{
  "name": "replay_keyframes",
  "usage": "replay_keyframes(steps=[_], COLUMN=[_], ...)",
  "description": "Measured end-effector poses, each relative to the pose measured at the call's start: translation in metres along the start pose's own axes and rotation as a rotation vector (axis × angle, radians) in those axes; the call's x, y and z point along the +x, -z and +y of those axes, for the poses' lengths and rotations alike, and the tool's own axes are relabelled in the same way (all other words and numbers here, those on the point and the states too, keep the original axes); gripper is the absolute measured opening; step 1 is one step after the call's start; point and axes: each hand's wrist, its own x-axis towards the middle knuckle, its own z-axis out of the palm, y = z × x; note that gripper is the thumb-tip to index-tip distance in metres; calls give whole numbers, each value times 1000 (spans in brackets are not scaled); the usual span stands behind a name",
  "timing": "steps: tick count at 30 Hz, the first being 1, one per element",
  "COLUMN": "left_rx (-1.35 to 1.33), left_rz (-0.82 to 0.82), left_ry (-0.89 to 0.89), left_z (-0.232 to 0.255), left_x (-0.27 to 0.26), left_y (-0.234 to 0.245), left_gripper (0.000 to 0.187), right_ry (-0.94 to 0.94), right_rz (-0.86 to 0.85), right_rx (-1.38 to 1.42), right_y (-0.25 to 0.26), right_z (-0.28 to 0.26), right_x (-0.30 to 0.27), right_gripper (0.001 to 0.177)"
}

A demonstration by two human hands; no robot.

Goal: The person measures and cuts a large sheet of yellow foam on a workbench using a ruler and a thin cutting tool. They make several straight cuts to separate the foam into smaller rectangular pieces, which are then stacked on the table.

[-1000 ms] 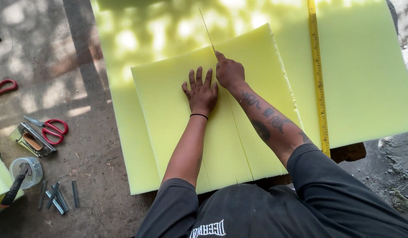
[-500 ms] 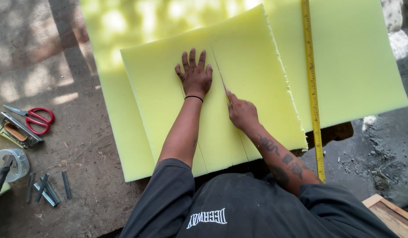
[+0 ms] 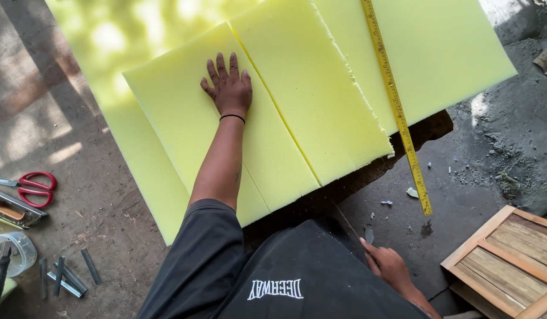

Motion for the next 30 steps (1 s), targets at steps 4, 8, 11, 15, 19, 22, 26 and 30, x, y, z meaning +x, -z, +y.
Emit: replay_keyframes(steps=[4,8,11,15,19,22,26,30], left_rx=[64,-31,5,162,142,117,57,60], left_rz=[39,36,-96,-174,-168,-188,-205,-201], left_ry=[1,-80,-136,-123,-98,-87,-84,-89], left_z=[3,48,74,85,87,89,89,88], left_x=[14,5,-9,-18,-16,-12,-7,-4], left_y=[-32,-25,-15,1,3,2,0,-3], left_gripper=[61,61,68,71,72,73,72,68], right_ry=[-129,137,264,319,295,283,233,137], right_rz=[253,526,566,616,442,344,260,174], right_rx=[80,107,98,34,54,-18,-118,-252], right_y=[46,103,155,184,186,186,191,183], right_z=[-11,-13,-42,-63,-82,-103,-129,-141], right_x=[-16,78,187,349,494,583,670,724], right_gripper=[52,42,41,44,46,49,48,46])
